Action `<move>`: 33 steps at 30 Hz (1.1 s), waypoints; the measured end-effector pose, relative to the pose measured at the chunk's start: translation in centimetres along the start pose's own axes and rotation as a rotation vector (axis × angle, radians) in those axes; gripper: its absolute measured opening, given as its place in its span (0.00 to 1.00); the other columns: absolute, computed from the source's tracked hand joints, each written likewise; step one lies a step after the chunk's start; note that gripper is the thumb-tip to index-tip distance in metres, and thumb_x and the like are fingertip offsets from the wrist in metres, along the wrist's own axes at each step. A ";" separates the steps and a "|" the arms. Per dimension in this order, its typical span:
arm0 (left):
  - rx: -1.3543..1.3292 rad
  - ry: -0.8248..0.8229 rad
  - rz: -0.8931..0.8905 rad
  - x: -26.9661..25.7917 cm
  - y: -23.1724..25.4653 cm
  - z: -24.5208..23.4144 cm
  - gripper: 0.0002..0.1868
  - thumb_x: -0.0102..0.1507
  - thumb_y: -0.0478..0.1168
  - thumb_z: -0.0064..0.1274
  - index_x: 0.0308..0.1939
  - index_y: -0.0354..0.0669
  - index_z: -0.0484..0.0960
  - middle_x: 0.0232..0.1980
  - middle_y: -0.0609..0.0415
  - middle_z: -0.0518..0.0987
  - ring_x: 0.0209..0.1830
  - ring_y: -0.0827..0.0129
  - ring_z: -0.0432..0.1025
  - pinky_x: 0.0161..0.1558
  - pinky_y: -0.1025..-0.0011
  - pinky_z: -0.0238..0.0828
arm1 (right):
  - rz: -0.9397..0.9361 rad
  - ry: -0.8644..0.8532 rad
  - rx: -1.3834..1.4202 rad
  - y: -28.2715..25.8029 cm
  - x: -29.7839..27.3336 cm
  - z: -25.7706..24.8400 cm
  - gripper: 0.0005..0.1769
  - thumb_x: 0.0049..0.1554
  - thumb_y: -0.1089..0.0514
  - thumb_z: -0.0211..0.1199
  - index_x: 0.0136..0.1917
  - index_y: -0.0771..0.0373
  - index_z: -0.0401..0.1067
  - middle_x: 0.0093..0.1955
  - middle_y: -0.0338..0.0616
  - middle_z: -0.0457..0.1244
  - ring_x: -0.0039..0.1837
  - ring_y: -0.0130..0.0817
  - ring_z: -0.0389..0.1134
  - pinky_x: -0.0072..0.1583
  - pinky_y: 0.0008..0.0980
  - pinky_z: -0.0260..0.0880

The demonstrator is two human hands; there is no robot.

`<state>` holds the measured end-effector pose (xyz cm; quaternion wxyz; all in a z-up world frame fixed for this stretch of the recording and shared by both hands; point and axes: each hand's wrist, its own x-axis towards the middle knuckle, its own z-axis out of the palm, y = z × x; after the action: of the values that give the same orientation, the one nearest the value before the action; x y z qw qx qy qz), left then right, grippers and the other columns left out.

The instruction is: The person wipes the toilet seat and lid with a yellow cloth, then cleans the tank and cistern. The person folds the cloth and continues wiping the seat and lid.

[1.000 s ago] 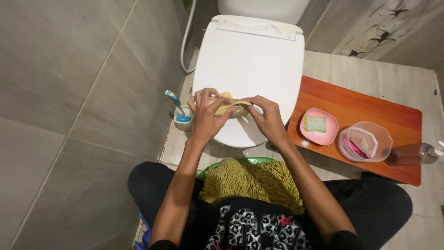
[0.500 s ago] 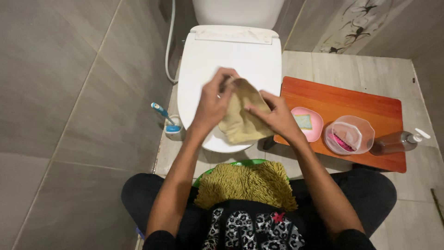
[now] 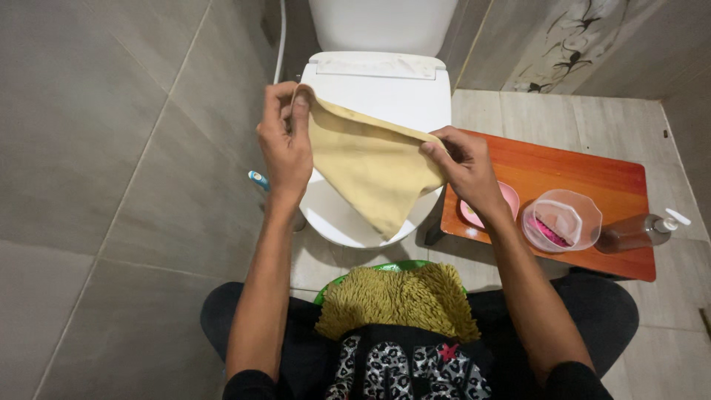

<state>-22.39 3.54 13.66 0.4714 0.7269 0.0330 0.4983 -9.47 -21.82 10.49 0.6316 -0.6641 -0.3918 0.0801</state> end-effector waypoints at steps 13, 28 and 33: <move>-0.073 0.138 -0.060 1.8 -0.8 -4.3 0.06 0.78 0.35 0.40 0.58 0.41 0.68 0.50 0.56 0.76 0.51 0.72 0.72 0.56 0.69 0.71 | 0.064 -0.244 -0.813 -3.0 3.3 -2.8 0.14 0.55 0.53 0.71 0.51 0.62 0.79 0.41 0.45 0.70 0.46 0.32 0.69 0.51 0.33 0.70; 0.126 0.127 0.035 3.1 0.1 -8.0 0.09 0.75 0.40 0.54 0.58 0.41 0.79 0.50 0.58 0.78 0.51 0.73 0.73 0.55 0.71 0.74 | 0.172 -0.186 -0.557 -3.1 4.1 -7.4 0.15 0.51 0.59 0.75 0.50 0.65 0.80 0.42 0.39 0.69 0.43 0.27 0.68 0.45 0.31 0.68; 0.007 -0.034 -0.151 2.9 0.0 -8.1 0.17 0.69 0.36 0.57 0.62 0.42 0.77 0.45 0.59 0.79 0.42 0.75 0.73 0.47 0.72 0.75 | 0.106 -0.112 -0.068 -1.7 3.6 -10.2 0.10 0.60 0.61 0.70 0.53 0.67 0.74 0.49 0.41 0.68 0.52 0.24 0.69 0.55 0.25 0.70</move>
<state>-27.04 10.33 16.19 0.5056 0.7323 0.0816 0.4488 -1.53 -27.68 15.34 0.5806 -0.6995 -0.3934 0.1371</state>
